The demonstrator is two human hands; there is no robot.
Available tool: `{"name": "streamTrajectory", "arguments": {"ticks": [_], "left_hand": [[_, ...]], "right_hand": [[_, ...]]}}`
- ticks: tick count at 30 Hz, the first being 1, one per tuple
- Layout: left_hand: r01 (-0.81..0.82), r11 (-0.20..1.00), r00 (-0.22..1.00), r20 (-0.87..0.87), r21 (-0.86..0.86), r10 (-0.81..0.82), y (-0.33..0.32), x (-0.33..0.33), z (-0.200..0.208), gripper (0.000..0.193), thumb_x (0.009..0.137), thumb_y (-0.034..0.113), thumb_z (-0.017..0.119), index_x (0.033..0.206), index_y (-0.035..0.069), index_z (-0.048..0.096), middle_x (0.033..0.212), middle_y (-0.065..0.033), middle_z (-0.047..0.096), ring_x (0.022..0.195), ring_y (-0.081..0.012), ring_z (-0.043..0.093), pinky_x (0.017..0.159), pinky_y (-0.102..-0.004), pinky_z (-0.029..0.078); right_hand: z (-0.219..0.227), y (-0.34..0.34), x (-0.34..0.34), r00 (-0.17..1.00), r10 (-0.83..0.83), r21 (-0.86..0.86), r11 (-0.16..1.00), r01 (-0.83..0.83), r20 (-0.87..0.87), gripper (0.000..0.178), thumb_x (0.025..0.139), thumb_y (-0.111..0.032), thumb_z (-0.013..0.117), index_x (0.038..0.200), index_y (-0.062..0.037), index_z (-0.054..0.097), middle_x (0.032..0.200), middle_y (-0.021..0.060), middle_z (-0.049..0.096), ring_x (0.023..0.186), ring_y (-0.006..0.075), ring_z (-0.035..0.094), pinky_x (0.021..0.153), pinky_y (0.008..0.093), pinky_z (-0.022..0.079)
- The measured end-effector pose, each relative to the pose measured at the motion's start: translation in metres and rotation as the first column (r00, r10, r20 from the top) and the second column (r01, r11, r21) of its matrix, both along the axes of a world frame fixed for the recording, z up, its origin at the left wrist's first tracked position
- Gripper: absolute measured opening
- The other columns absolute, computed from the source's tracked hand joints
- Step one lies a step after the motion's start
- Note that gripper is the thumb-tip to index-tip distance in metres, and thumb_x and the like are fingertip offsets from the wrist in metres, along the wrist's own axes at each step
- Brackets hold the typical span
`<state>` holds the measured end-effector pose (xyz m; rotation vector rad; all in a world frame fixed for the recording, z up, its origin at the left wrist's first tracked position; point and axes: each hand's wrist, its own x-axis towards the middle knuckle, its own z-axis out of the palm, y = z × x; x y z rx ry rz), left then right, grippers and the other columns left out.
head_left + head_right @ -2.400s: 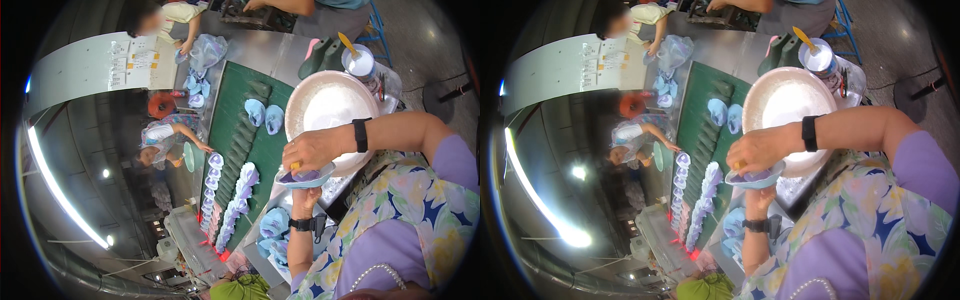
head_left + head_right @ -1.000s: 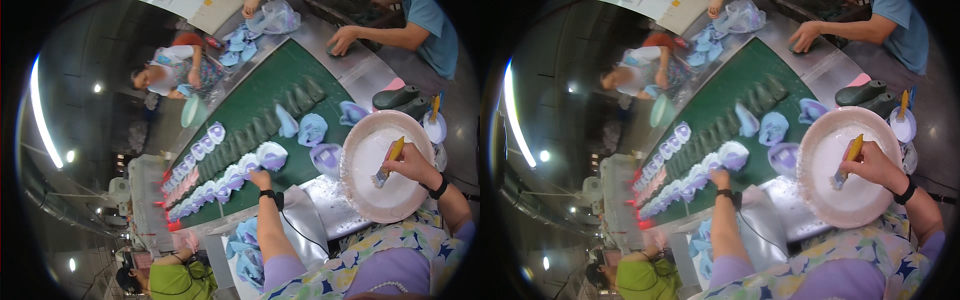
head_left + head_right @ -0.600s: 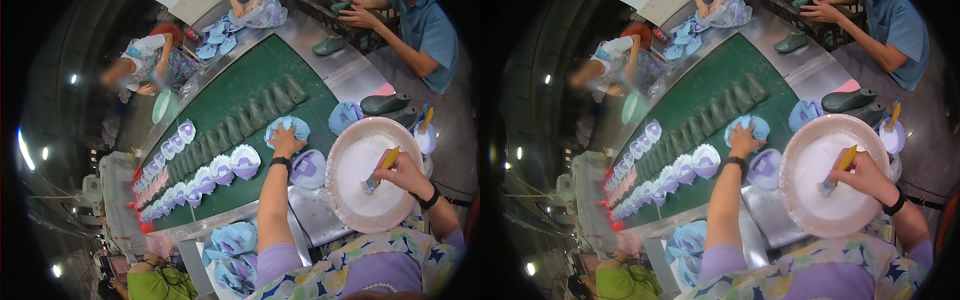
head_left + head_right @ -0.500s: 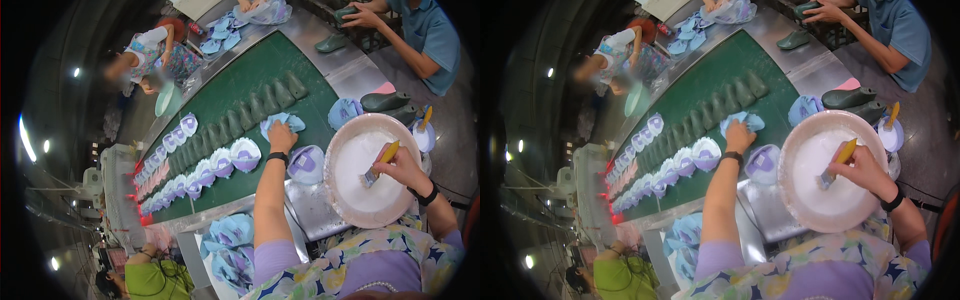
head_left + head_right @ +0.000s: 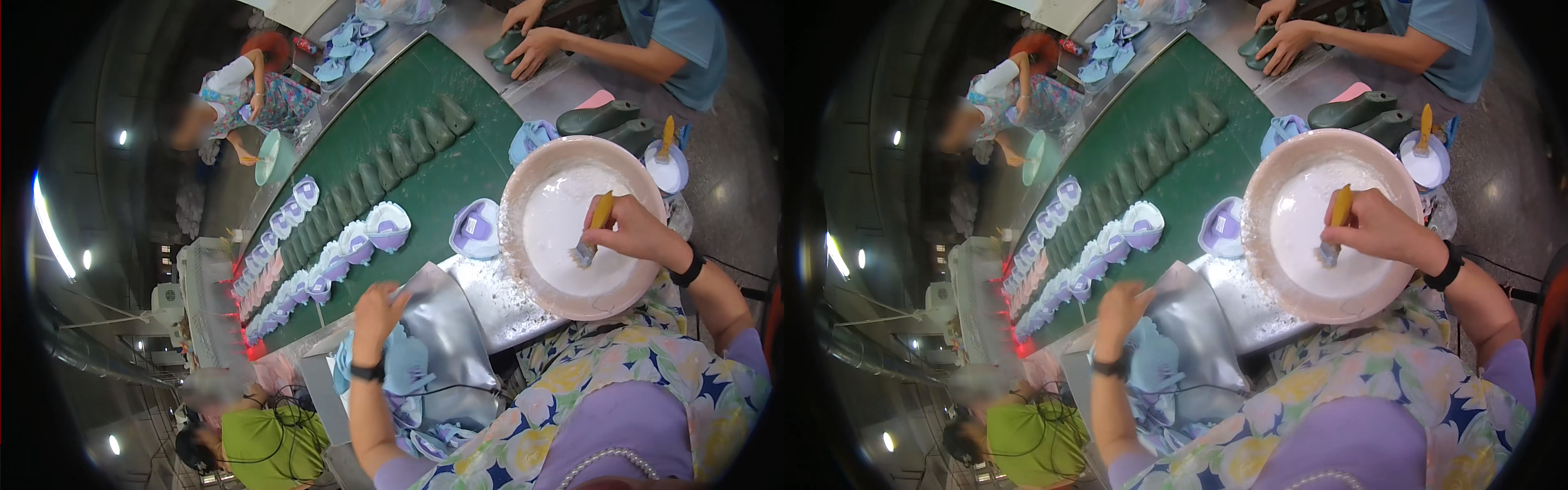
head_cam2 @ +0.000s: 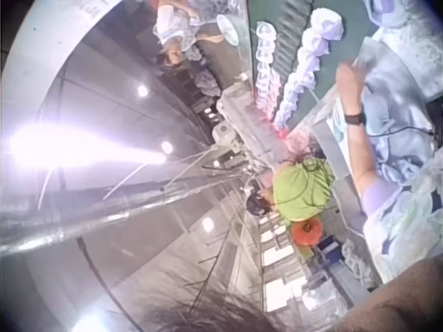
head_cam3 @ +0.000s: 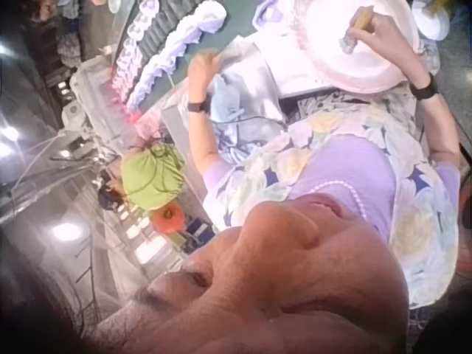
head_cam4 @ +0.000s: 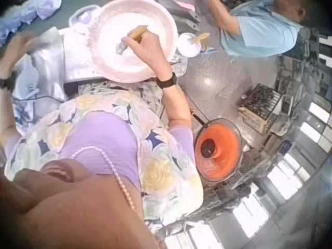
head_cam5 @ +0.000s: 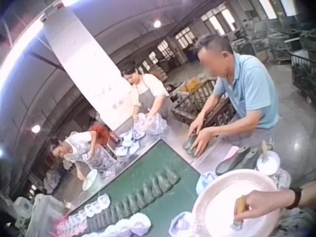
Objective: Applying adhesive to shoe soles and components on an assembly line.
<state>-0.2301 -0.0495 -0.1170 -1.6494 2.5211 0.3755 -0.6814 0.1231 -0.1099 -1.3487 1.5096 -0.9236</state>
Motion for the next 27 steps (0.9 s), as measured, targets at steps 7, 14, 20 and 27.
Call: {"name": "streamTrajectory", "arguments": {"ticks": [7,14,20,27], "left_hand": [[-0.206,0.978,0.973,0.106,-0.016,0.206,-0.055,-0.099,-0.192,0.063,0.075,0.040,0.072,0.113,-0.010,0.061,0.109,-0.0311,0.063,0.096,-0.0440,0.063,0.089,-0.0450,0.049],[-0.026,0.904,0.866,-0.462,-0.427,-0.194,0.016,-0.089,-0.034,0.044,0.082,-0.003,0.052,0.126,-0.001,0.053,0.112,-0.0247,0.064,0.106,-0.0430,0.061,0.096,-0.0428,0.047],[0.605,0.795,0.792,-0.070,-0.040,-0.607,0.117,0.009,-0.083,0.057,0.072,-0.006,0.053,0.129,-0.002,0.051,0.132,-0.0273,0.051,0.124,-0.0437,0.048,0.107,-0.0492,0.038],[0.153,0.978,0.984,-0.067,-0.138,-0.163,0.103,-0.050,-0.099,0.035,0.081,0.013,0.062,0.113,0.000,0.056,0.110,-0.0229,0.059,0.104,-0.0414,0.058,0.088,-0.0520,0.048]], "right_hand": [[0.015,0.017,0.029,0.989,0.118,0.005,0.993,-0.118,-0.084,0.014,0.081,-0.011,0.071,0.079,0.0013,0.065,0.083,0.0073,0.067,0.070,0.0155,0.063,0.065,0.0268,0.049],[-0.012,0.013,0.000,0.993,-0.039,-0.046,0.998,0.034,-0.115,0.018,0.079,-0.014,0.072,0.081,0.0019,0.063,0.076,0.0095,0.066,0.067,0.0173,0.063,0.062,0.0288,0.049],[-0.034,-0.018,0.035,0.967,0.149,-0.117,0.978,-0.175,-0.206,0.016,0.081,-0.014,0.070,0.083,0.0002,0.062,0.079,0.0144,0.065,0.069,0.0248,0.064,0.064,0.0328,0.049],[-0.074,-0.013,0.045,0.820,0.357,-0.081,0.897,-0.434,-0.448,0.019,0.079,-0.015,0.071,0.087,-0.0014,0.060,0.086,0.0163,0.065,0.083,0.0358,0.064,0.074,0.0418,0.049]]}}
